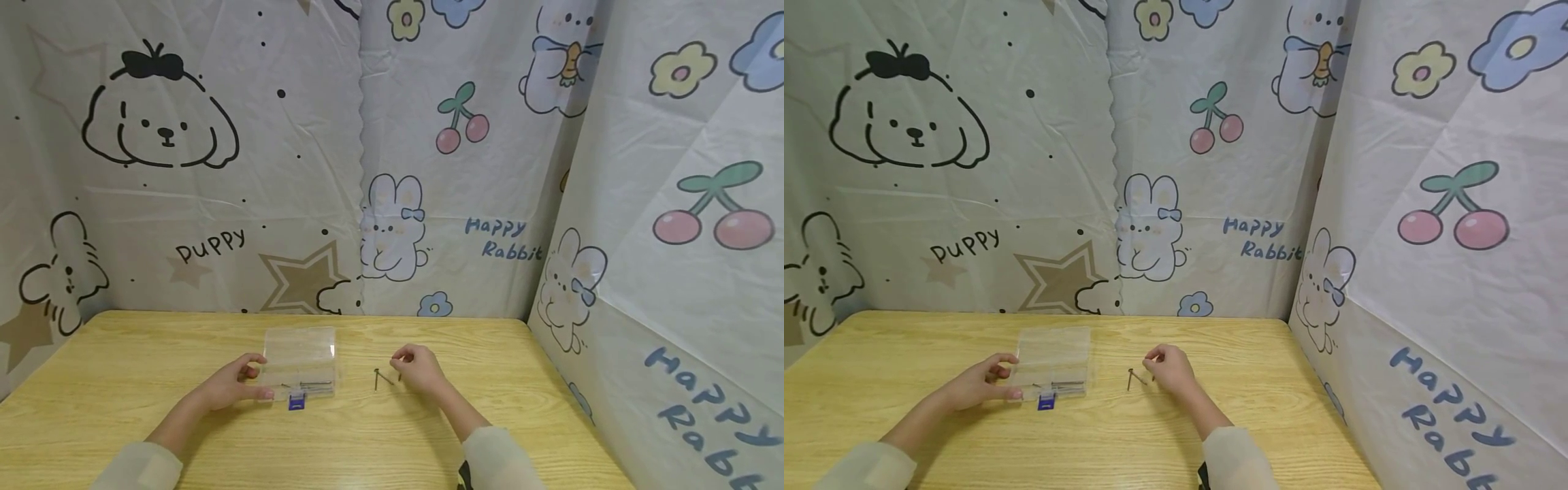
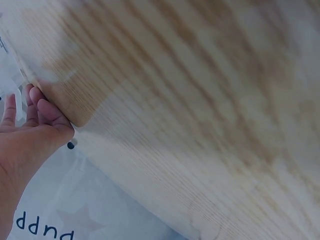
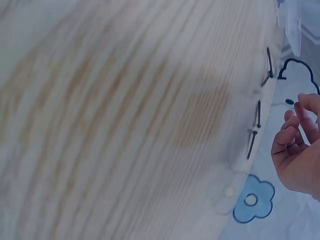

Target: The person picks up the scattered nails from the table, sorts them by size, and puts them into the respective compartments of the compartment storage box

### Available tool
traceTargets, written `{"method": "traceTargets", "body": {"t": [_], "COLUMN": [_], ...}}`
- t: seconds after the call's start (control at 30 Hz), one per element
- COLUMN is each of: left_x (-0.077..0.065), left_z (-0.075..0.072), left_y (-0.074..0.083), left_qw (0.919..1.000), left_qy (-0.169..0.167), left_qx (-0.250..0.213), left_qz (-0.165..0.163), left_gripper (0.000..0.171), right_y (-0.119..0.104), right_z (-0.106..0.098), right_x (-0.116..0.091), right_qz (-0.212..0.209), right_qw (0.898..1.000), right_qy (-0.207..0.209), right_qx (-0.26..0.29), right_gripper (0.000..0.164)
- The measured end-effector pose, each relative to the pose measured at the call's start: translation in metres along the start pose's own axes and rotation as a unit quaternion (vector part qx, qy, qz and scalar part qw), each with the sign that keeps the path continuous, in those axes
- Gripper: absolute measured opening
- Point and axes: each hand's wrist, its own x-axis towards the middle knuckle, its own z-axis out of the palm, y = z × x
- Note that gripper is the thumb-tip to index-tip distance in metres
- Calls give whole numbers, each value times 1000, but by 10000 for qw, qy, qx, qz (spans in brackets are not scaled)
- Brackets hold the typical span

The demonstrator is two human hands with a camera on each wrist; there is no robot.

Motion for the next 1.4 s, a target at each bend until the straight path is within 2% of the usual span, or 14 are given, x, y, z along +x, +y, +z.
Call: {"method": "traceTargets", "body": {"t": [0.3, 0.73, 1.03, 1.4], "left_x": [-5, -6, -4, 0], "left_z": [-1, -1, 0, 0], "left_y": [5, 4, 3, -1], "left_qw": [9998, 9999, 9999, 9999], "left_qy": [-62, -62, -86, -36], "left_qx": [-168, -131, -139, -111], "left_qz": [-62, -80, -21, -11], "left_gripper": [75, 75, 76, 76], "right_y": [22, 41, 48, 52], "right_z": [-15, -24, -22, -18], "right_x": [2, 4, 4, 11], "right_qz": [276, 328, 343, 258], "right_qw": [9992, 9980, 9985, 9971], "right_qy": [241, 548, 422, 254], "right_qx": [157, 19, -20, -670], "right_gripper": [12, 10, 13, 23]}}
